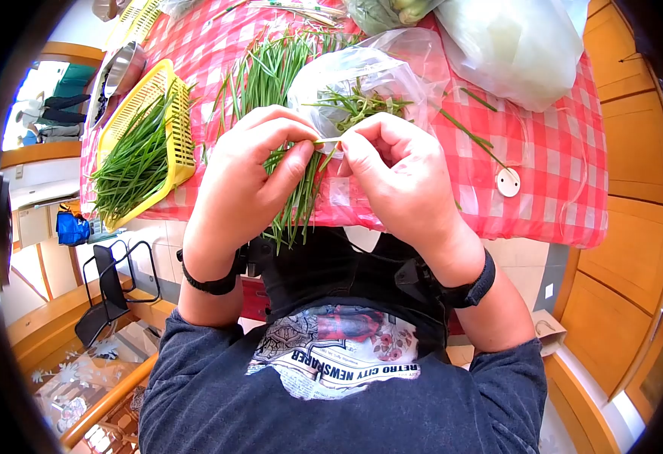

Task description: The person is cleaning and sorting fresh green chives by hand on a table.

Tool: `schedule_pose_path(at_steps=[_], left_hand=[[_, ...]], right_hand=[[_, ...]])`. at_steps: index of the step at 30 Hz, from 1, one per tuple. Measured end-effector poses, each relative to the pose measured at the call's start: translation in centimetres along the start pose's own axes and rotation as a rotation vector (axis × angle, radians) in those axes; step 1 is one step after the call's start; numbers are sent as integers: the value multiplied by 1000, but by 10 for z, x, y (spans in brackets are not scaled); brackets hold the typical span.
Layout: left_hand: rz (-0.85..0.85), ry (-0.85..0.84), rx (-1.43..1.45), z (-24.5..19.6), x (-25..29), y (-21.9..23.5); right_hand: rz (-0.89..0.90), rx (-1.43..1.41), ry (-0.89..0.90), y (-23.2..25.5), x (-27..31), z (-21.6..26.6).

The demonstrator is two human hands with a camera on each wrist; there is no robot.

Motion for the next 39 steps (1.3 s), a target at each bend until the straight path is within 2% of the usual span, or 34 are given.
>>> schedule_pose_path(at_steps=[9, 14, 17, 19, 21, 23, 25, 27, 30, 31, 33, 39], left_hand=[[41, 101, 90, 4, 4, -2], [-62, 73, 32, 4, 5, 12], [-53, 102, 20, -3, 8, 12], [-59, 101, 30, -5, 8, 10], [-64, 103, 38, -8, 8, 8], [-36, 118, 43, -9, 8, 6], [-40, 125, 50, -8, 9, 5], [-42, 129, 57, -8, 10, 4], [-60, 105, 16, -11, 12, 3], [-64, 98, 10, -11, 13, 2], [-70, 90, 5, -12, 15, 1], [-46, 124, 43, -13, 23, 5]], right_hand=[[-5, -59, 22, -1, 1, 0], [-138, -9, 61, 21, -1, 6], [-31, -152, 99, 23, -2, -2], [-7, -79, 55, 18, 4, 2], [24, 218, 106, 9, 5, 4], [-44, 170, 173, 2, 4, 3], [-177, -47, 179, -2, 6, 6], [-163, -12, 185, 1, 8, -1], [-50, 194, 231, -5, 10, 1], [-50, 194, 231, -6, 11, 0], [-46, 66, 91, -8, 10, -8], [-89, -48, 96, -10, 18, -2]])
Point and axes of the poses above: each hand's wrist, its own x-axis away from the middle knuckle, its own y-axis out of the back of the hand, z = x × y, the point moved 6 cm from there along -x, towards the middle knuckle, and after that the axes turned 6 degrees about -x, right-handed, at the moved point
